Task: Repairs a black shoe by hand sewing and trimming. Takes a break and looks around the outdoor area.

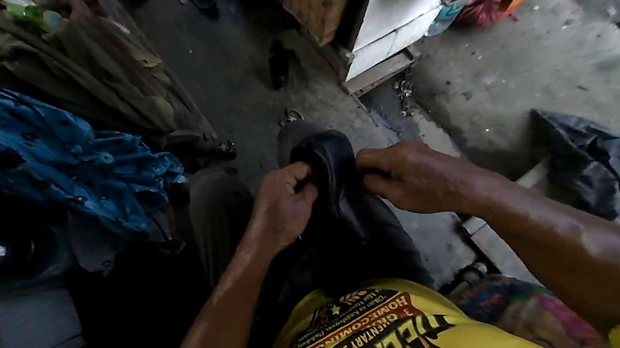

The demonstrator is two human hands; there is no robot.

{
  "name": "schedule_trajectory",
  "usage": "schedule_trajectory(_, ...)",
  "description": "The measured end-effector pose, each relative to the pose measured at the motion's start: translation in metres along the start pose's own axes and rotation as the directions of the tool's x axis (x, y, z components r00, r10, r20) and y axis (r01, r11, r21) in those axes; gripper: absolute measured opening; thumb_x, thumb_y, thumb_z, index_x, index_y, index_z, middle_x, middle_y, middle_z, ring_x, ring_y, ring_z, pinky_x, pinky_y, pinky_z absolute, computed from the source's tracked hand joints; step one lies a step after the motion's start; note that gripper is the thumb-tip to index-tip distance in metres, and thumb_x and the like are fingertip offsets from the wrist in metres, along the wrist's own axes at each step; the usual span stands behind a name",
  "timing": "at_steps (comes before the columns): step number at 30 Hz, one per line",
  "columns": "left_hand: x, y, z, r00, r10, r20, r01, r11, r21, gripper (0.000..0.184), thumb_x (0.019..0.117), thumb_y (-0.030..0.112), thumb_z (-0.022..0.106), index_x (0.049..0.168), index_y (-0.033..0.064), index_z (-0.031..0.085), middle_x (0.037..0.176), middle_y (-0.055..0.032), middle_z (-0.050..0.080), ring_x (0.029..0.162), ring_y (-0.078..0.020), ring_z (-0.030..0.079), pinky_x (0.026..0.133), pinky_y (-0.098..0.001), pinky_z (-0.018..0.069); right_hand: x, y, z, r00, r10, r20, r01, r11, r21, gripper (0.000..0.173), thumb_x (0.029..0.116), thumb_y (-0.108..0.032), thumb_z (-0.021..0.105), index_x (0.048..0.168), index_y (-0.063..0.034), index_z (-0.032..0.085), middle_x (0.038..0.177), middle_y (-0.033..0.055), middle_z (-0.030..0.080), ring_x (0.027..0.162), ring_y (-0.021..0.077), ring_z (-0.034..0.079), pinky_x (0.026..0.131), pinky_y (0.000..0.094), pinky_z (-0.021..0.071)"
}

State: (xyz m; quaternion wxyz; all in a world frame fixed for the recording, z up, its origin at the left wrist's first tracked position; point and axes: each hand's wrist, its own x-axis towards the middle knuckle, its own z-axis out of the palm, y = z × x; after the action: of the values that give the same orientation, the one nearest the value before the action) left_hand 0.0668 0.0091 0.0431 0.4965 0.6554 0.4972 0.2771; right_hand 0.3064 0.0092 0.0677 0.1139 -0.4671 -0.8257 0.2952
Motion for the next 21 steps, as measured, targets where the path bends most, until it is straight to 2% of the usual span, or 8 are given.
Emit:
schedule_trajectory(2,0.002,0.002,0.006,1.000,0.008,0.027,-0.012,0.992,0.129,0.012,0.0973,0.003,0.059,0.094,0.0064,0.070,0.087,-0.0040,0.069,0.077,-0.0109,0.066,0.068,-0.0333,0.0563,0.000,0.002,0.004,0.999,-0.038,-0.031,0.037,0.999,-0.009,0.011,0.0958,-0.013,0.057,0.090,-0.0116,0.065,0.064,-0.0028,0.057,0.055,0.0095,0.057,0.050,0.0328,0.0493)
schedule_trajectory(5,0.008,0.003,0.007,0.986,-0.029,0.162,0.017,0.997,0.072,0.024,0.0928,-0.002,0.062,0.113,0.0084,0.069,0.104,-0.0035,0.072,0.094,-0.0089,0.069,0.082,-0.0333,0.0600,-0.002,0.003,0.007,0.996,-0.067,-0.061,0.065,0.998,-0.024,0.012,0.0954,-0.014,0.055,0.087,-0.0121,0.064,0.063,-0.0038,0.055,0.054,0.0082,0.055,0.049,0.0308,0.0485)
schedule_trajectory(9,0.014,-0.001,0.004,0.966,-0.011,0.259,-0.006,0.998,0.065,0.034,0.0884,-0.004,0.063,0.119,0.0101,0.065,0.107,-0.0039,0.071,0.097,-0.0109,0.069,0.082,-0.0362,0.0603,-0.004,0.004,0.009,0.997,-0.008,-0.073,0.010,0.999,0.032,0.011,0.0973,-0.012,0.058,0.088,-0.0112,0.065,0.065,-0.0031,0.057,0.054,0.0077,0.056,0.049,0.0297,0.0484)
schedule_trajectory(12,0.004,0.030,0.006,0.973,-0.090,0.213,0.053,0.983,0.175,0.028,0.0939,-0.005,0.061,0.119,0.0068,0.065,0.108,-0.0073,0.070,0.096,-0.0133,0.068,0.084,-0.0369,0.0579,-0.015,0.003,0.013,0.993,0.060,-0.106,-0.054,0.997,0.056,0.011,0.0971,-0.009,0.057,0.092,-0.0081,0.066,0.067,0.0028,0.061,0.058,0.0164,0.059,0.054,0.0400,0.0493)
schedule_trajectory(14,0.003,0.038,0.009,0.973,-0.111,0.201,0.066,0.974,0.215,0.027,0.0948,-0.006,0.059,0.118,0.0064,0.067,0.109,-0.0084,0.070,0.095,-0.0153,0.068,0.084,-0.0384,0.0574,-0.020,0.009,0.021,0.983,0.081,-0.166,-0.076,0.996,0.035,0.014,0.0957,-0.012,0.053,0.092,-0.0098,0.066,0.066,0.0019,0.059,0.056,0.0155,0.058,0.051,0.0389,0.0464)
schedule_trajectory(17,0.011,0.007,0.009,0.972,-0.001,0.234,-0.034,0.989,0.145,0.036,0.0935,-0.002,0.060,0.126,0.0114,0.066,0.115,-0.0050,0.072,0.103,-0.0126,0.069,0.088,-0.0388,0.0595,-0.029,0.026,0.025,0.949,0.119,-0.291,-0.093,0.991,0.100,0.022,0.1032,-0.013,0.053,0.112,-0.0053,0.071,0.083,0.0084,0.070,0.066,0.0181,0.065,0.061,0.0423,0.0548)
schedule_trajectory(19,0.012,0.001,0.008,0.972,0.000,0.237,-0.028,0.993,0.112,0.042,0.0919,-0.004,0.059,0.130,0.0124,0.065,0.118,-0.0038,0.071,0.105,-0.0114,0.068,0.090,-0.0381,0.0593,-0.032,0.051,0.026,0.884,0.128,-0.449,-0.087,0.990,0.109,0.024,0.1059,-0.020,0.053,0.117,-0.0068,0.070,0.082,0.0038,0.068,0.063,0.0080,0.060,0.058,0.0299,0.0533)
schedule_trajectory(21,0.010,0.001,0.007,0.977,0.009,0.215,-0.028,0.996,0.087,0.036,0.0931,-0.004,0.057,0.124,0.0113,0.068,0.114,-0.0037,0.072,0.101,-0.0113,0.069,0.086,-0.0370,0.0598,-0.036,0.057,0.021,0.851,0.197,-0.486,-0.134,0.978,0.161,0.025,0.1058,-0.019,0.052,0.118,-0.0044,0.069,0.081,0.0023,0.064,0.063,0.0032,0.054,0.059,0.0244,0.0485)
